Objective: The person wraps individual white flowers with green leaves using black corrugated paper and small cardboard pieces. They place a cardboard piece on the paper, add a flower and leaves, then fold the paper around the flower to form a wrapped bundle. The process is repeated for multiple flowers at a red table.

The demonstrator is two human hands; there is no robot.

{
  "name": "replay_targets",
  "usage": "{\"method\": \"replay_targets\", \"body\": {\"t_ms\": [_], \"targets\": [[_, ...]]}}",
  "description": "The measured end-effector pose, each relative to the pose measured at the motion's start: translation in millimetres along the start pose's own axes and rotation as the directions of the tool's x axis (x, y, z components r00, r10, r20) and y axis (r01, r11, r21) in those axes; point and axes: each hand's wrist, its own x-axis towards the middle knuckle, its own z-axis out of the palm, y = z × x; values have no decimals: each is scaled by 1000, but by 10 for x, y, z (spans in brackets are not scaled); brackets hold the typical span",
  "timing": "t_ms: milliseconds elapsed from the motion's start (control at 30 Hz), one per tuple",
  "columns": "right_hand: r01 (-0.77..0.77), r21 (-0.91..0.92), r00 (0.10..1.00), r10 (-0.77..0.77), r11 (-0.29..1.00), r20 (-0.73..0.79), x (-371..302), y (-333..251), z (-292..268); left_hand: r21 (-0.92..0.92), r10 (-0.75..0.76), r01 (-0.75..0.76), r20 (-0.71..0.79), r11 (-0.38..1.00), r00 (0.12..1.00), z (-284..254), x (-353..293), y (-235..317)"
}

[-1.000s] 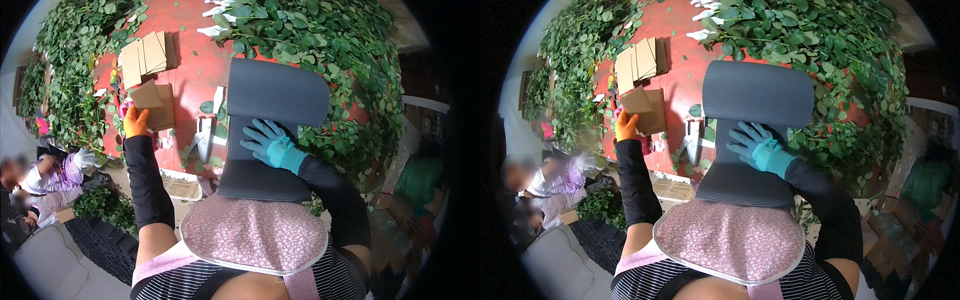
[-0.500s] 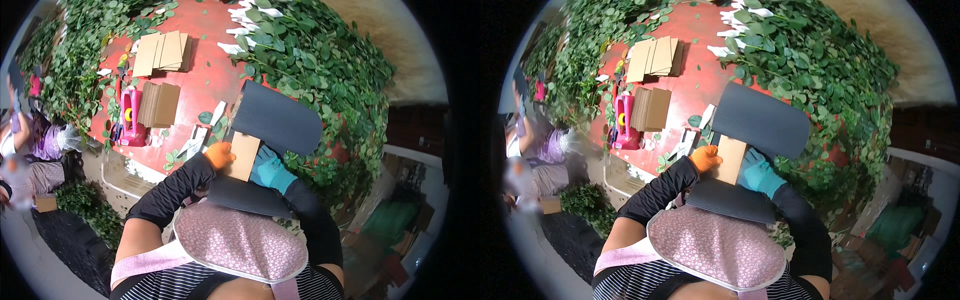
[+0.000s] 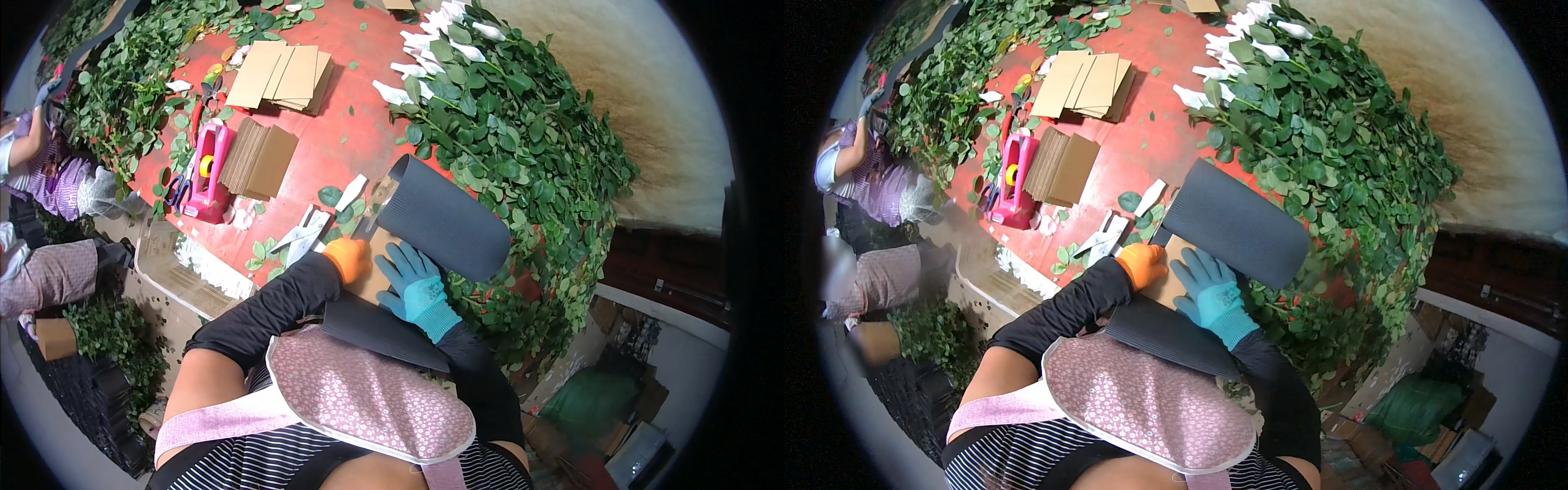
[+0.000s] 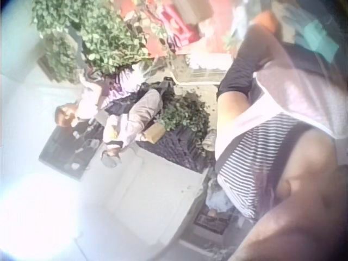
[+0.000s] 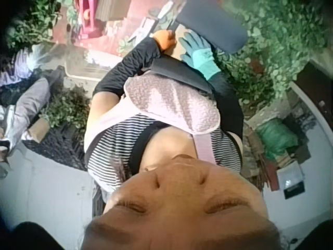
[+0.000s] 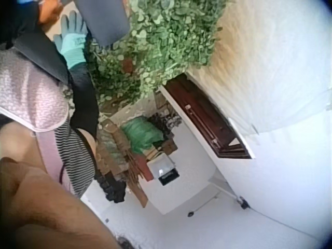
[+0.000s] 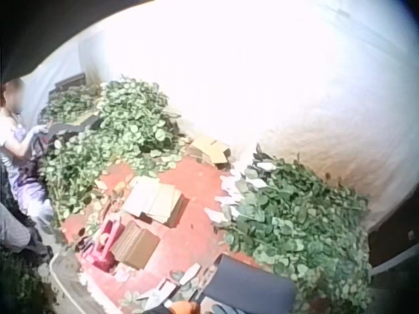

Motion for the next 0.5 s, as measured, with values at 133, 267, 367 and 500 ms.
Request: {"method": "replay_targets", "body": {"t_ms": [133, 267, 367, 500], "targets": [[-20, 37, 1000, 20, 999, 8, 13, 17, 32, 164, 47, -39, -43, 986, 998, -98, -42, 31], [-45, 45, 997, 43, 998, 61, 85, -19, -1, 166, 114, -77, -228, 983, 967, -87, -165, -95], [-63, 44, 995, 60, 997, 81, 101, -45, -16, 45, 33, -20, -326, 999, 945, -95, -253, -211], [-75, 37, 994, 71, 997, 88, 91, -77, -59, -8, 28, -30, -200, 1000, 980, -7, -294, -353]]}}
